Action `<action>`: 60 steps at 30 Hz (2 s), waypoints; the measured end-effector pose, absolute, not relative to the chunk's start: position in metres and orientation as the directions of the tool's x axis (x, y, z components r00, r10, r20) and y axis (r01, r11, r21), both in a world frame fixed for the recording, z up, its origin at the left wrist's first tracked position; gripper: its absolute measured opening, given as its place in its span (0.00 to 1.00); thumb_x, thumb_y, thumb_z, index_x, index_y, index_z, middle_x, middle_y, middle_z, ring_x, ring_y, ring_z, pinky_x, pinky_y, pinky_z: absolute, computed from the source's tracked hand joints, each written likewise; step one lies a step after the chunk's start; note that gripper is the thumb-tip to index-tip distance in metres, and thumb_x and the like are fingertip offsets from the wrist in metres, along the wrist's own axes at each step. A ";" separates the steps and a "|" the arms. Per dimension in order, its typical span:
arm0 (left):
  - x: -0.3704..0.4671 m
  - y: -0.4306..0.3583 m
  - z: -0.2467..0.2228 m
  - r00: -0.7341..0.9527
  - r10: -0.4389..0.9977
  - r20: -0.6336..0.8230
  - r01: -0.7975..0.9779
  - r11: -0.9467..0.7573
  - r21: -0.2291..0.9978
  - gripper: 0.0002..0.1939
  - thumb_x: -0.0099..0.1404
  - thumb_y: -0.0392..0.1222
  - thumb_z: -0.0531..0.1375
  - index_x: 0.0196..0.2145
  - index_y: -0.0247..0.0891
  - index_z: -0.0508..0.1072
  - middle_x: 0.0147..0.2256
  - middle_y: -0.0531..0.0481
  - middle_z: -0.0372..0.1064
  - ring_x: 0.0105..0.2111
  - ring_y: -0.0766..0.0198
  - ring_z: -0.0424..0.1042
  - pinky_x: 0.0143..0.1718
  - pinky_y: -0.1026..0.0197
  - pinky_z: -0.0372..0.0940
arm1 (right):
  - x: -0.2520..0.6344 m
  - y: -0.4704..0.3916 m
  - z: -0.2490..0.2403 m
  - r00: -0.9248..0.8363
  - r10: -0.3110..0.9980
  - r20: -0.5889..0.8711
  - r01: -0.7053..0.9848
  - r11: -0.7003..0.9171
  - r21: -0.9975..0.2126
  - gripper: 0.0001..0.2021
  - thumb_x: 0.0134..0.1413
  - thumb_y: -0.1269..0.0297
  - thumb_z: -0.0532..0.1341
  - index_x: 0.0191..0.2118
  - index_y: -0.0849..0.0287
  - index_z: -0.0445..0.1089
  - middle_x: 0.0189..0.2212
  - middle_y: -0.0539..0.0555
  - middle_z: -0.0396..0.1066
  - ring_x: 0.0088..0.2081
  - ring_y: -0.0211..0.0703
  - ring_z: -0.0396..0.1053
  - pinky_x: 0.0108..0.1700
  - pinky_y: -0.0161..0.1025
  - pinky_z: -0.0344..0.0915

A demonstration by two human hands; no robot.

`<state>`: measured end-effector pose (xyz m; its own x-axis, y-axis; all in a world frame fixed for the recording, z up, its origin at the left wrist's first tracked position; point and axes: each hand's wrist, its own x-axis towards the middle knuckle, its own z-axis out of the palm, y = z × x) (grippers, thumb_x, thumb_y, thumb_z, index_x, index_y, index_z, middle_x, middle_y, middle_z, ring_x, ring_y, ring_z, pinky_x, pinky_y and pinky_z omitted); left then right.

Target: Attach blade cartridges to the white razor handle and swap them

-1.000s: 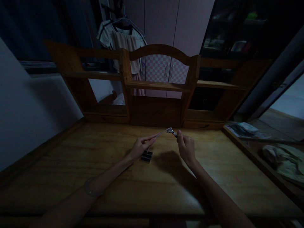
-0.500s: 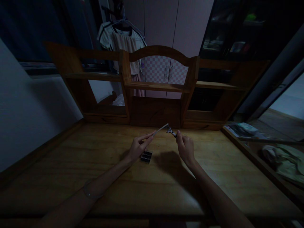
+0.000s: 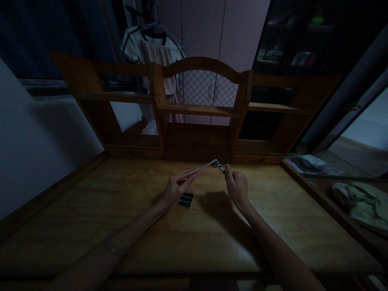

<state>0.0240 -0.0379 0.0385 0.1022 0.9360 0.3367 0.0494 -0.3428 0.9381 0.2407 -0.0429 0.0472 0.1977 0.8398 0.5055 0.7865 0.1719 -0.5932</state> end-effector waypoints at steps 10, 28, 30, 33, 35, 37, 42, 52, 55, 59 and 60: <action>0.022 -0.034 0.035 0.099 0.892 0.442 0.138 -0.452 0.881 0.18 0.61 0.44 0.59 0.49 0.41 0.73 0.42 0.47 0.73 0.38 0.62 0.69 0.37 0.64 0.62 | 0.241 -0.042 0.047 0.195 0.840 0.506 0.769 0.189 -0.610 0.32 0.63 0.48 0.42 0.15 0.61 0.63 0.13 0.51 0.58 0.17 0.36 0.55 0.23 0.36 0.42; 0.021 -0.030 0.028 0.149 0.856 0.495 0.203 -0.516 0.832 0.18 0.64 0.45 0.57 0.51 0.41 0.72 0.45 0.48 0.73 0.42 0.62 0.70 0.43 0.64 0.63 | 0.244 -0.039 0.044 0.243 0.870 0.430 0.667 0.172 -0.725 0.30 0.62 0.45 0.43 0.15 0.59 0.56 0.13 0.50 0.55 0.17 0.36 0.55 0.22 0.35 0.42; 0.021 -0.031 0.029 0.149 0.851 0.503 0.214 -0.524 0.824 0.18 0.64 0.45 0.57 0.51 0.42 0.72 0.45 0.48 0.72 0.42 0.62 0.70 0.41 0.64 0.64 | 0.244 -0.039 0.045 0.246 0.871 0.426 0.664 0.169 -0.728 0.30 0.61 0.45 0.43 0.15 0.59 0.56 0.13 0.50 0.55 0.17 0.36 0.55 0.22 0.35 0.43; 0.022 -0.032 0.030 0.180 0.837 0.517 0.222 -0.546 0.807 0.18 0.64 0.44 0.57 0.51 0.42 0.72 0.45 0.47 0.72 0.42 0.63 0.69 0.40 0.65 0.63 | 0.244 -0.038 0.045 0.248 0.877 0.412 0.651 0.164 -0.741 0.30 0.61 0.45 0.43 0.15 0.59 0.57 0.13 0.50 0.56 0.17 0.35 0.54 0.22 0.35 0.43; 0.023 -0.032 0.029 0.180 0.831 0.526 0.226 -0.555 0.800 0.17 0.65 0.44 0.56 0.51 0.41 0.72 0.43 0.47 0.73 0.41 0.63 0.69 0.41 0.65 0.63 | 0.244 -0.038 0.046 0.248 0.884 0.396 0.633 0.162 -0.757 0.30 0.61 0.44 0.44 0.15 0.59 0.56 0.13 0.50 0.55 0.17 0.35 0.54 0.22 0.35 0.44; 0.023 -0.031 0.028 0.156 0.833 0.531 0.231 -0.554 0.800 0.18 0.65 0.44 0.56 0.51 0.40 0.72 0.42 0.47 0.72 0.39 0.64 0.69 0.39 0.66 0.63 | 0.243 -0.038 0.046 0.244 0.890 0.385 0.612 0.167 -0.773 0.29 0.61 0.44 0.44 0.15 0.59 0.56 0.13 0.49 0.55 0.17 0.35 0.54 0.22 0.35 0.44; 0.021 -0.033 0.027 0.140 0.825 0.548 0.255 -0.564 0.785 0.19 0.64 0.44 0.57 0.52 0.40 0.71 0.34 0.50 0.70 0.29 0.68 0.65 0.29 0.69 0.60 | 0.243 -0.038 0.045 0.238 0.896 0.376 0.586 0.176 -0.791 0.30 0.60 0.44 0.44 0.15 0.60 0.57 0.14 0.49 0.55 0.17 0.35 0.54 0.22 0.34 0.45; 0.022 -0.031 0.027 0.119 0.836 0.535 0.228 -0.548 0.805 0.18 0.64 0.45 0.58 0.51 0.41 0.72 0.38 0.47 0.72 0.34 0.66 0.67 0.33 0.67 0.62 | 0.244 -0.035 0.043 0.251 0.890 0.381 0.562 0.187 -0.806 0.29 0.60 0.45 0.45 0.15 0.59 0.56 0.13 0.49 0.54 0.17 0.35 0.53 0.22 0.34 0.44; 0.022 -0.033 0.027 0.132 0.841 0.524 0.227 -0.541 0.810 0.18 0.63 0.44 0.58 0.51 0.41 0.72 0.39 0.48 0.73 0.34 0.66 0.68 0.33 0.67 0.63 | 0.244 -0.035 0.043 0.257 0.894 0.367 0.565 0.170 -0.807 0.29 0.60 0.45 0.45 0.15 0.59 0.56 0.13 0.49 0.54 0.17 0.35 0.53 0.21 0.34 0.44; 0.022 -0.030 0.027 0.177 0.842 0.510 0.216 -0.539 0.814 0.17 0.64 0.44 0.57 0.50 0.40 0.73 0.43 0.46 0.73 0.41 0.62 0.70 0.40 0.64 0.64 | 0.244 -0.036 0.042 0.246 0.891 0.382 0.572 0.184 -0.799 0.29 0.60 0.45 0.45 0.15 0.59 0.56 0.13 0.49 0.54 0.17 0.35 0.53 0.22 0.34 0.44; 0.021 -0.029 0.028 0.172 0.842 0.511 0.215 -0.539 0.815 0.17 0.64 0.44 0.57 0.50 0.40 0.73 0.44 0.46 0.73 0.43 0.61 0.70 0.41 0.63 0.64 | 0.243 -0.037 0.043 0.244 0.889 0.388 0.573 0.191 -0.797 0.29 0.60 0.45 0.45 0.15 0.59 0.56 0.13 0.49 0.54 0.17 0.35 0.54 0.22 0.34 0.44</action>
